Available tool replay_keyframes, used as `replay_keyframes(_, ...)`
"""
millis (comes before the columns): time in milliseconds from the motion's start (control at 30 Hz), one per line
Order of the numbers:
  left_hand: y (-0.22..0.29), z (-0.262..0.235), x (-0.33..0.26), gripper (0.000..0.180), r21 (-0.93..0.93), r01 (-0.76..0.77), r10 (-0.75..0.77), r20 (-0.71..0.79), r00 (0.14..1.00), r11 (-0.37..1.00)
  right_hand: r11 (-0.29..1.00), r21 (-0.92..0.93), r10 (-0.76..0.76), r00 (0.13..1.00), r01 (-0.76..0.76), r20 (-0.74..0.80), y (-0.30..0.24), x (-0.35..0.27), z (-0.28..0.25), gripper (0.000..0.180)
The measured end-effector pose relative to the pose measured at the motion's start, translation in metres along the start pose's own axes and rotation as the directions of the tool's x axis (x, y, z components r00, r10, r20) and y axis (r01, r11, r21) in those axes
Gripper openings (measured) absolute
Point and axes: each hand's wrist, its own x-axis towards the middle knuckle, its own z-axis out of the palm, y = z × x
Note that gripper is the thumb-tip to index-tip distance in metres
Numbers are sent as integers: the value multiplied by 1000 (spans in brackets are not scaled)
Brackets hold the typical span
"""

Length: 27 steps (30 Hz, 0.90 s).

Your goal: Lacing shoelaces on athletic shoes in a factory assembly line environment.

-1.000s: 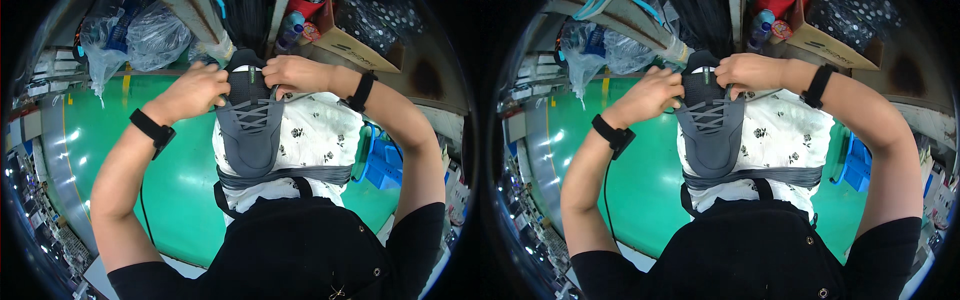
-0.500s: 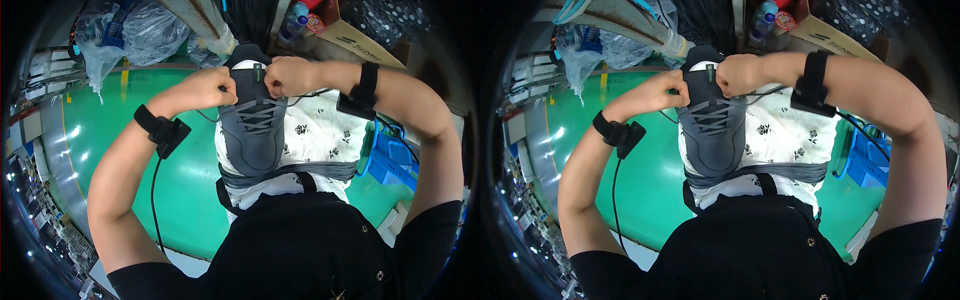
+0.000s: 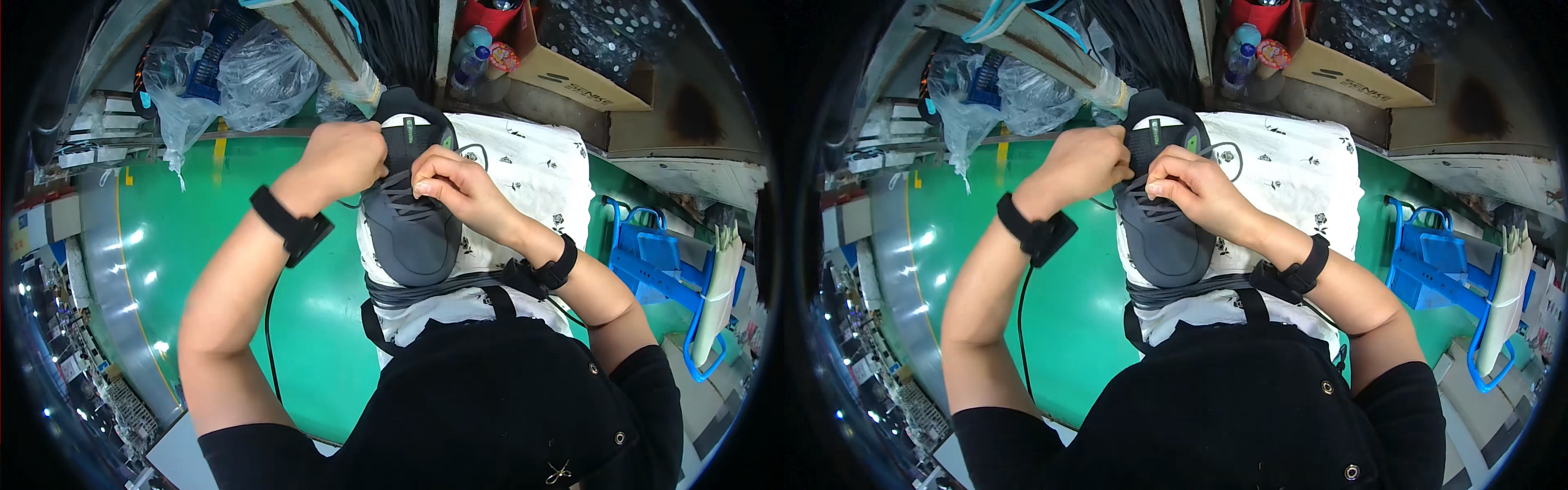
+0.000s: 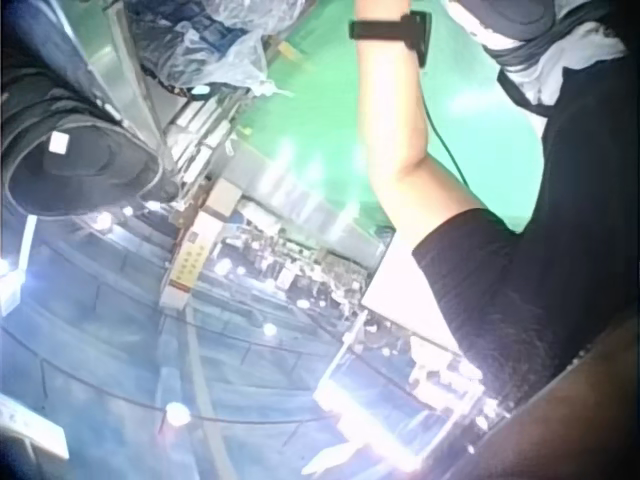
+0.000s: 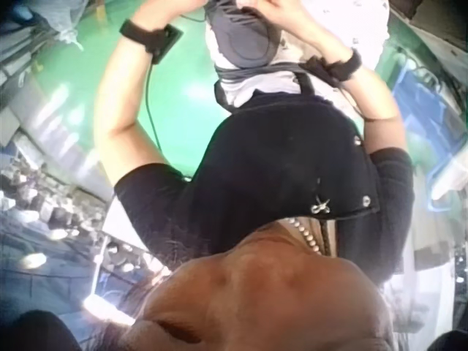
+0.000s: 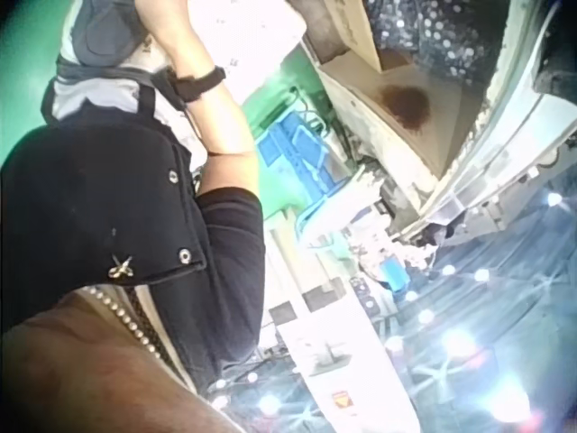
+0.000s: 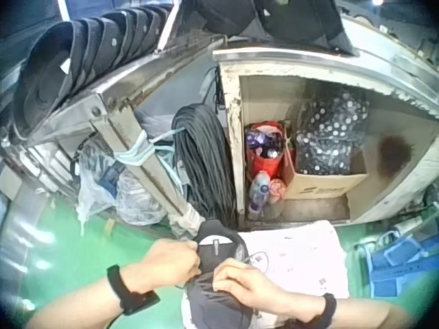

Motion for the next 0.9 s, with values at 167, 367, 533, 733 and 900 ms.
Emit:
replay_keyframes(167,-10,-15,18,15,-138,-135,173,318,932,981,996,-85,17,997,-23,-71,4,0,-5,14)
replay_keyframes(367,-13,23,8,12,-453,76,-19,129,991,888,995,-17,91,992,-93,-92,10,-2,-3,13)
replay_keyframes(533,5,38,-6,18,-985,16,-434,-60,899,169,998,-7,-70,985,70,-158,13,13,8,12)
replay_keyframes(733,48,6,-16,16,-872,-404,-545,-488,682,276,901,417,39,979,-122,202,-2,23,13,14)
replay_keyframes(900,114,41,-40,34,-946,-324,-622,-252,742,-4,728,679,-19,992,99,-125,-36,-10,16,19)
